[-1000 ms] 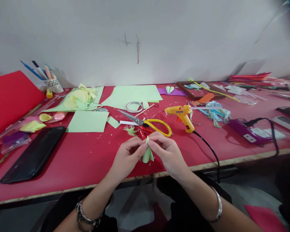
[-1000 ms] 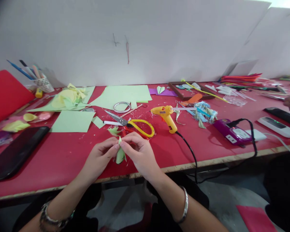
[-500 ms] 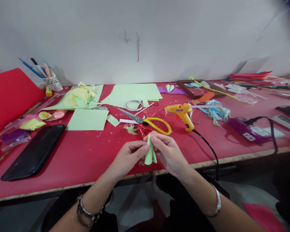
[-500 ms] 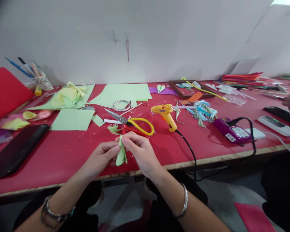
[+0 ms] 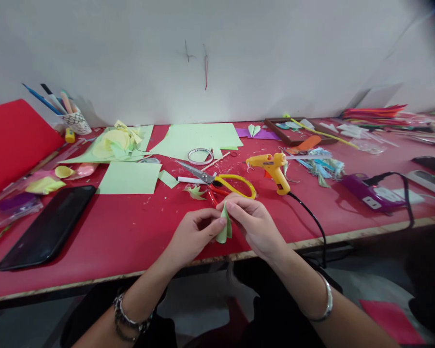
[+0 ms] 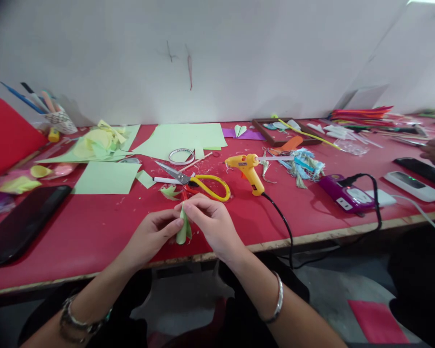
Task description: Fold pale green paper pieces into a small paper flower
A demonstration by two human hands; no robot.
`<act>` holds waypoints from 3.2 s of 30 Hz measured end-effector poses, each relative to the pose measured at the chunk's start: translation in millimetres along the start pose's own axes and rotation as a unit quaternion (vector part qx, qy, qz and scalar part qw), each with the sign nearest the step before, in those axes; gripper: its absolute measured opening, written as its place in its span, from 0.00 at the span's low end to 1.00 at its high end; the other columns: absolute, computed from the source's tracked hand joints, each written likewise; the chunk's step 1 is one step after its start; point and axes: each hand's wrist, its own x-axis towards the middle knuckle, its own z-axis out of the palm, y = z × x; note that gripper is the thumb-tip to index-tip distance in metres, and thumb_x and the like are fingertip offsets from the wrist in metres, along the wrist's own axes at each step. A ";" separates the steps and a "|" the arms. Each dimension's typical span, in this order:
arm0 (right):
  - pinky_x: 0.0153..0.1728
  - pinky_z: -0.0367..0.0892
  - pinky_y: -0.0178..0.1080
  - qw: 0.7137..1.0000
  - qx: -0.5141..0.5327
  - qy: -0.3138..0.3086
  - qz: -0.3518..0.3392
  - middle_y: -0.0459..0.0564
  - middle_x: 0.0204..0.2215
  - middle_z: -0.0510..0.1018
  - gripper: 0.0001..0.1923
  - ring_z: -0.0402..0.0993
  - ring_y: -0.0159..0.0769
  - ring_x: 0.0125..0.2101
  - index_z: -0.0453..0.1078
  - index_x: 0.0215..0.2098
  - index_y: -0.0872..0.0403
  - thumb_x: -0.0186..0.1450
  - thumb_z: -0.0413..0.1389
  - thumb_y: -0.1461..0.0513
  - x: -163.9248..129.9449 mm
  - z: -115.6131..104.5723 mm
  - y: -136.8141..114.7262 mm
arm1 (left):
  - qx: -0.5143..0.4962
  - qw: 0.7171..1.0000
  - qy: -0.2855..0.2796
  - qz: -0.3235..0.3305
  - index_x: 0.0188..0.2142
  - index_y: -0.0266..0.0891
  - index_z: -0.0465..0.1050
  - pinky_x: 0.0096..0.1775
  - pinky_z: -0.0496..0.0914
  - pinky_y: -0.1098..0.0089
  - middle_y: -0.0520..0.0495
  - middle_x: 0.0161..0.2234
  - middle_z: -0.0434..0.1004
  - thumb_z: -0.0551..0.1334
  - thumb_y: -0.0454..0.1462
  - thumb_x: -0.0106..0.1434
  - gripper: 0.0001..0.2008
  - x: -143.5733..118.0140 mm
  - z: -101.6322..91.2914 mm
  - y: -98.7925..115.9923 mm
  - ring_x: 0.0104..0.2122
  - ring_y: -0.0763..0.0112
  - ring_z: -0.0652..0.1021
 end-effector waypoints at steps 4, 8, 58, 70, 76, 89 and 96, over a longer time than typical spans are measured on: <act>0.31 0.63 0.32 1.000 -0.001 0.004 -0.003 0.45 0.26 0.73 0.07 0.68 0.28 0.28 0.74 0.26 0.53 0.58 0.55 0.59 0.0 -1.0 0.9 | 0.011 1.000 0.013 0.006 0.25 0.35 0.70 0.21 0.60 0.78 0.54 0.18 0.67 0.58 0.41 0.55 0.10 0.2 0.7 -0.2 0.18 0.80 0.64; 0.31 0.63 0.32 1.000 0.004 0.005 0.017 0.45 0.26 0.74 0.08 0.68 0.28 0.28 0.74 0.28 0.53 0.57 0.55 0.58 1.5 -3.4 -0.1 | 0.016 1.000 0.009 0.006 0.25 0.35 0.70 0.21 0.60 0.78 0.53 0.19 0.67 0.58 0.43 0.55 0.11 0.2 0.6 -0.9 0.18 0.80 0.64; 0.30 0.66 0.29 0.996 0.058 -0.048 0.046 0.43 0.27 0.75 0.06 0.70 0.25 0.27 0.72 0.32 0.52 0.55 0.58 0.61 1.3 -0.2 7.1 | 0.042 0.998 0.009 0.034 0.27 0.36 0.70 0.22 0.59 0.78 0.55 0.19 0.65 0.55 0.41 0.59 0.12 -1.8 -9.4 3.3 0.18 0.81 0.63; 0.37 0.66 0.34 0.996 0.025 -0.063 0.052 0.45 0.35 0.76 0.12 0.71 0.29 0.34 0.71 0.40 0.49 0.58 0.55 0.59 1.2 1.6 9.3 | -0.013 0.999 0.027 0.012 0.21 0.36 0.65 0.22 0.59 0.78 0.56 0.17 0.62 0.54 0.42 0.60 0.15 0.1 -9.4 2.0 0.18 0.81 0.63; 0.35 0.65 0.32 0.998 0.032 -0.039 0.047 0.45 0.33 0.75 0.09 0.69 0.28 0.32 0.71 0.38 0.49 0.59 0.54 0.59 -0.2 4.1 8.9 | -0.012 0.999 0.036 0.009 0.24 0.36 0.66 0.22 0.59 0.78 0.57 0.17 0.62 0.54 0.42 0.60 0.13 0.1 -7.3 0.3 0.18 0.81 0.64; 0.35 0.67 0.33 0.986 -0.158 0.024 -0.045 0.48 0.35 0.74 0.10 0.70 0.32 0.35 0.67 0.38 0.52 0.59 0.52 0.58 -3.4 7.2 5.7 | -0.023 0.993 0.111 0.026 0.29 0.36 0.70 0.21 0.61 0.78 0.55 0.19 0.66 0.58 0.42 0.57 0.11 1.1 -10.7 -0.1 0.17 0.81 0.65; 0.34 0.67 0.35 0.943 -0.317 0.011 -0.096 0.48 0.29 0.77 0.09 0.73 0.33 0.30 0.70 0.35 0.55 0.56 0.56 0.60 -8.2 8.7 3.3 | -0.070 0.989 0.124 0.042 0.29 0.36 0.70 0.24 0.64 0.79 0.55 0.21 0.67 0.59 0.40 0.57 0.08 1.5 -9.2 -1.7 0.19 0.81 0.68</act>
